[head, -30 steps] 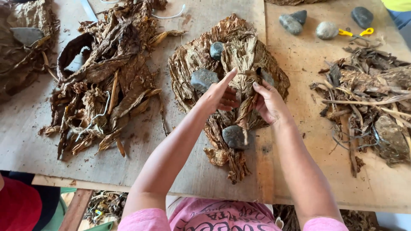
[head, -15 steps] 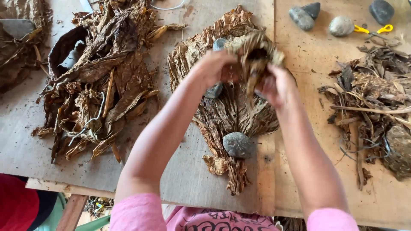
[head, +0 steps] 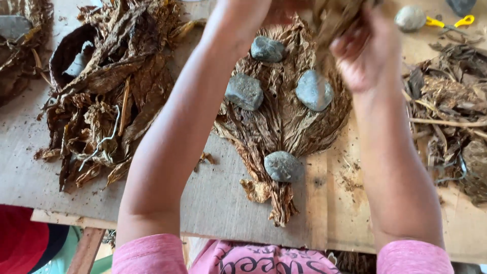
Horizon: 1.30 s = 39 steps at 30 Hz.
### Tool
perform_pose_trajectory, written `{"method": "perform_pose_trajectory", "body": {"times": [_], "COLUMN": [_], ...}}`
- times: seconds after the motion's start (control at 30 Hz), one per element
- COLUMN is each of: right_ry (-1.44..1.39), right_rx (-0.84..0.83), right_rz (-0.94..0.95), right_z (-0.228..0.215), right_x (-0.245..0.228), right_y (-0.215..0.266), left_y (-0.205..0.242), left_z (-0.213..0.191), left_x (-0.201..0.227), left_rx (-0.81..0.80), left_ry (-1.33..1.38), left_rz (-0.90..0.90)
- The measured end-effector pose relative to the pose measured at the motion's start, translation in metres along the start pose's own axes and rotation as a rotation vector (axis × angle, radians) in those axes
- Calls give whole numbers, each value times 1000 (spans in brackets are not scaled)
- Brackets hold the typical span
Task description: The person places several smooth stones on top of a large dried leaf on a wooden table. They repeatedly lift the leaf, adjust its position, and reposition the stones to weigh it down. Another person works on a similar leaf nearby.
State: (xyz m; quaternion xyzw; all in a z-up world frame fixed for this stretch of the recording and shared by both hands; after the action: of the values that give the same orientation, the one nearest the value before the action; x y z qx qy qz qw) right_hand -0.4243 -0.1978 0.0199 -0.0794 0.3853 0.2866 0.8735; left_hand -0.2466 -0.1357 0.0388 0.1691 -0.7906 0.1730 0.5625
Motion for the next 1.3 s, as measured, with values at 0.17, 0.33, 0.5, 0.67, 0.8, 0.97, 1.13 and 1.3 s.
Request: {"method": "perform_pose_trajectory", "body": {"times": [0.17, 0.33, 0.5, 0.67, 0.8, 0.97, 1.13, 1.3], "right_ry": [198, 408, 465, 714, 1156, 1397, 1529, 1559], "right_rx": [323, 279, 305, 158, -67, -96, -33, -114], "right_rz": [245, 412, 344, 236, 168, 300, 379, 117], "right_z": [-102, -207, -269, -215, -157, -69, -78, -107], "right_x": [87, 153, 170, 142, 122, 103, 115, 105], "right_y": [29, 38, 40, 77, 121, 146, 148, 162], "left_y": [68, 136, 167, 167, 158, 152, 148, 143], "left_z": [23, 30, 43, 44, 45, 54, 62, 60], "left_x": [-105, -159, -171, -176, -183, -185, -195, -185], "left_rx": [-72, -114, -166, -144, -129, -121, -108, -177], "left_ry": [604, 647, 625, 644, 619, 596, 597, 594], "left_rz": [-76, -373, -383, -353, -382, -349, -297, -264]}}
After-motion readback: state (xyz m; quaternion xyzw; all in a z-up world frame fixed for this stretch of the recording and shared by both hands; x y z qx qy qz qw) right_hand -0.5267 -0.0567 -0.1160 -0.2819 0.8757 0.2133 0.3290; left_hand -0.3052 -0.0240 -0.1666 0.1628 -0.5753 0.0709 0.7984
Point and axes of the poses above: each hand's wrist, its own y-axis away from the middle knuckle, its own z-axis out of the palm, x = y × z, the point moved 4 cm from there along -y, towards the middle knuckle, and after that the axes turned 8 degrees about z, right-handed, at the moved point
